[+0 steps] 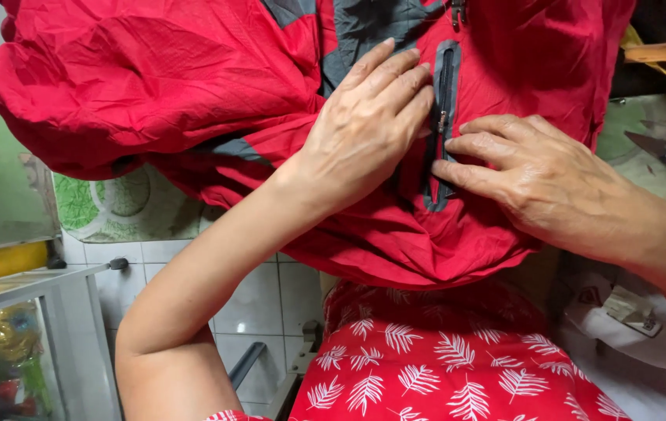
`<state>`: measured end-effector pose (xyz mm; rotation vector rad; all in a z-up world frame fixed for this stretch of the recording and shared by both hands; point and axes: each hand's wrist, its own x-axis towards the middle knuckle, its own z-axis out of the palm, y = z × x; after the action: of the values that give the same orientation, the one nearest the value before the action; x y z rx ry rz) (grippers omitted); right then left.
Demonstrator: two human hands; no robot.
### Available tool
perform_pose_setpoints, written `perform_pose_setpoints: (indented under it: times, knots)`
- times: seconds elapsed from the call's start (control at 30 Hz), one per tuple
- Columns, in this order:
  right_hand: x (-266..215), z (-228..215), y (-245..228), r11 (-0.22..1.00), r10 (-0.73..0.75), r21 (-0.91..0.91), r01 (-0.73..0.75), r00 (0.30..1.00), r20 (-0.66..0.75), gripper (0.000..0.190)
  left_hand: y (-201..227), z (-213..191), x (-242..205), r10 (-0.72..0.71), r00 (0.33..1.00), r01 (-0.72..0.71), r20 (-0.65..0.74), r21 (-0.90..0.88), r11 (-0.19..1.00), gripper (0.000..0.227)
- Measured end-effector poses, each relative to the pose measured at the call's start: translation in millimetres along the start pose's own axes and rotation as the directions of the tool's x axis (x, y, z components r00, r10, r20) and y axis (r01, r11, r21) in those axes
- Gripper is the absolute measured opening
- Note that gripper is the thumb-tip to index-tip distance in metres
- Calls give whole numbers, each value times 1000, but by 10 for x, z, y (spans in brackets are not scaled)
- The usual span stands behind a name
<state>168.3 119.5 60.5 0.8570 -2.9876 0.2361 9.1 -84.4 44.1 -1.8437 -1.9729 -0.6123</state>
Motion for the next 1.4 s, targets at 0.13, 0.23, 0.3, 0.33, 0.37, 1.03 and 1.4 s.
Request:
perform_pose_setpoints:
  times: [0.13,0.23,0.3,0.33,0.37,1.03,1.4]
  knots:
    - [-12,8,14,1000,2,29,-3,1000,25,60,-104,123,-34,-124,984,125,129,-2,992,62]
    - [72,-194,6,984,40,174,-41,999,9,57,-127,140,0,-122,978,106,171,96,990,72]
    - [179,-318,-15,952,78,298,-71,997,-12,52,-150,120,26,-100,975,65,199,173,983,75]
    - [242,-351,-27,956,151,274,-107,978,-145,41,-163,97,47,-66,979,37,192,151,988,75]
    - [303,-383,-38,956,216,256,-145,936,-276,32,-175,73,68,-33,982,9,184,129,992,74]
    - [297,85,257,918,141,-324,-228,952,-271,39,-138,153,-8,-135,927,97,349,124,987,89]
    - [483,-202,-21,967,253,23,-255,936,-245,42,-681,-151,510,168,982,-185,89,235,954,13]
